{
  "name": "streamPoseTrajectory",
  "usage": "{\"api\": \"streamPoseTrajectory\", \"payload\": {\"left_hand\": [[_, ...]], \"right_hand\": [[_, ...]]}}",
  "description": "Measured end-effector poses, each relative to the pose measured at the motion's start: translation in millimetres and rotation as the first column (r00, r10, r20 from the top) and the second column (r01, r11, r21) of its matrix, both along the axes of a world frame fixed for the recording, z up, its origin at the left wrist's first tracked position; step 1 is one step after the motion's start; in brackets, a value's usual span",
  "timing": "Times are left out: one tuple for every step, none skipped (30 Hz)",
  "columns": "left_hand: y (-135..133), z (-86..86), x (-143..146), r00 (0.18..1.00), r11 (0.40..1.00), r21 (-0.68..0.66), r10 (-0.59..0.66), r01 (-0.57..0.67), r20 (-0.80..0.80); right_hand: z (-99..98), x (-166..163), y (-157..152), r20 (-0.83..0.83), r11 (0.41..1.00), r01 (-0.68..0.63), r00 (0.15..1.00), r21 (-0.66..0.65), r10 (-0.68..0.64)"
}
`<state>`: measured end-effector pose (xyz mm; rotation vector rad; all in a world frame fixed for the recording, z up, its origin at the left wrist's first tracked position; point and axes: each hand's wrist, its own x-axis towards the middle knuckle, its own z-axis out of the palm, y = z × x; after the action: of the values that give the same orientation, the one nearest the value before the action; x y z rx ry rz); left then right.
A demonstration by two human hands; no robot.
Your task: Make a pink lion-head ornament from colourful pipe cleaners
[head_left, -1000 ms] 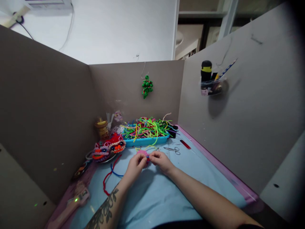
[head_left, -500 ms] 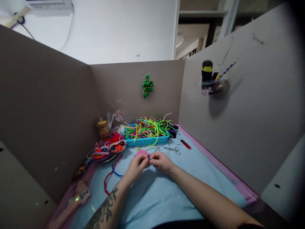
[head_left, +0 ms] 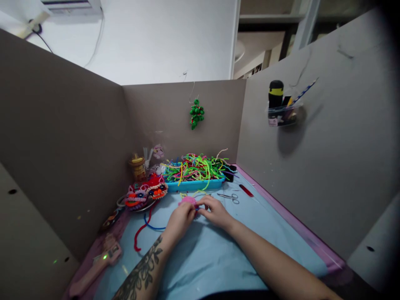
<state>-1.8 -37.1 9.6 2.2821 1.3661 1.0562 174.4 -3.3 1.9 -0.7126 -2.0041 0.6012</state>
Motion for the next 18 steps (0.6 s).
{"api": "streamPoseTrajectory", "payload": {"left_hand": [[-0.8,-0.2,0.6,0.999,1.0,0.005,0.007,-0.006,-0.047],[-1.4,-0.4,1.3,0.995,1.0,0.012,0.015,-0.014,-0.098],[-1.9,-0.7,1.9,0.988,0.999,0.02,0.028,-0.025,-0.151],[-2.1,-1.2,2.3,0.978,0.999,0.03,0.044,-0.039,-0.204],[-2.1,-1.9,2.7,0.965,0.998,0.039,0.06,-0.051,-0.255],[-2.0,-2.6,2.9,0.952,0.997,0.049,0.074,-0.062,-0.298],[-1.9,-3.2,3.0,0.939,0.996,0.059,0.086,-0.071,-0.332],[-1.8,-3.7,3.0,0.93,0.995,0.069,0.094,-0.074,-0.355],[-1.8,-3.9,3.0,0.925,0.994,0.077,0.096,-0.073,-0.367],[-1.9,-3.8,3.0,0.926,0.994,0.081,0.093,-0.068,-0.367],[-2.0,-3.3,3.0,0.933,0.995,0.078,0.084,-0.06,-0.351],[-2.1,-2.5,2.9,0.946,0.996,0.068,0.07,-0.051,-0.317],[-2.0,-1.5,2.7,0.963,0.998,0.056,0.053,-0.04,-0.266],[-1.8,-0.6,2.4,0.979,0.999,0.047,0.036,-0.027,-0.201],[-1.3,0.1,1.9,0.991,0.999,0.045,0.019,-0.014,-0.13],[-0.7,0.6,1.4,0.998,0.999,0.05,0.005,-0.001,-0.063],[0.0,0.9,0.8,1.0,0.998,0.057,-0.006,0.006,-0.007],[0.8,0.9,0.3,0.999,0.998,0.061,-0.01,0.007,0.036]], "right_hand": [[0.8,0.8,-1.4,0.027,0.998,0.001,1.0,0.059,-0.003],[1.1,1.0,-2.7,0.061,0.994,0.009,0.998,0.108,-0.015],[0.7,0.7,-3.8,0.103,0.989,0.022,0.994,0.148,-0.038],[-0.2,-0.2,-4.6,0.15,0.982,0.043,0.986,0.182,-0.07],[-1.5,-1.3,-4.9,0.194,0.976,0.064,0.975,0.208,-0.105],[-3.0,-2.6,-4.9,0.232,0.97,0.081,0.963,0.229,-0.135],[-4.6,-3.8,-4.6,0.263,0.965,0.091,0.952,0.246,-0.156],[-5.9,-4.7,-4.0,0.286,0.962,0.094,0.943,0.258,-0.169],[-6.8,-5.4,-3.4,0.302,0.96,0.094,0.937,0.262,-0.174],[-7.3,-5.7,-2.9,0.313,0.961,0.091,0.934,0.26,-0.173],[-7.4,-5.5,-2.4,0.318,0.965,0.085,0.934,0.25,-0.165],[-6.9,-5.1,-2.0,0.312,0.969,0.082,0.938,0.232,-0.154],[-6.1,-4.4,-1.5,0.295,0.975,0.08,0.945,0.207,-0.14],[-5.0,-3.6,-1.0,0.268,0.981,0.078,0.955,0.18,-0.125],[-3.8,-2.7,-0.4,0.231,0.985,0.079,0.966,0.151,-0.112],[-2.5,-1.8,0.5,0.188,0.989,0.083,0.977,0.12,-0.105],[-1.4,-0.9,1.5,0.144,0.992,0.089,0.984,0.088,-0.101],[-0.5,-0.3,2.7,0.101,0.994,0.092,0.99,0.052,-0.097]]}}
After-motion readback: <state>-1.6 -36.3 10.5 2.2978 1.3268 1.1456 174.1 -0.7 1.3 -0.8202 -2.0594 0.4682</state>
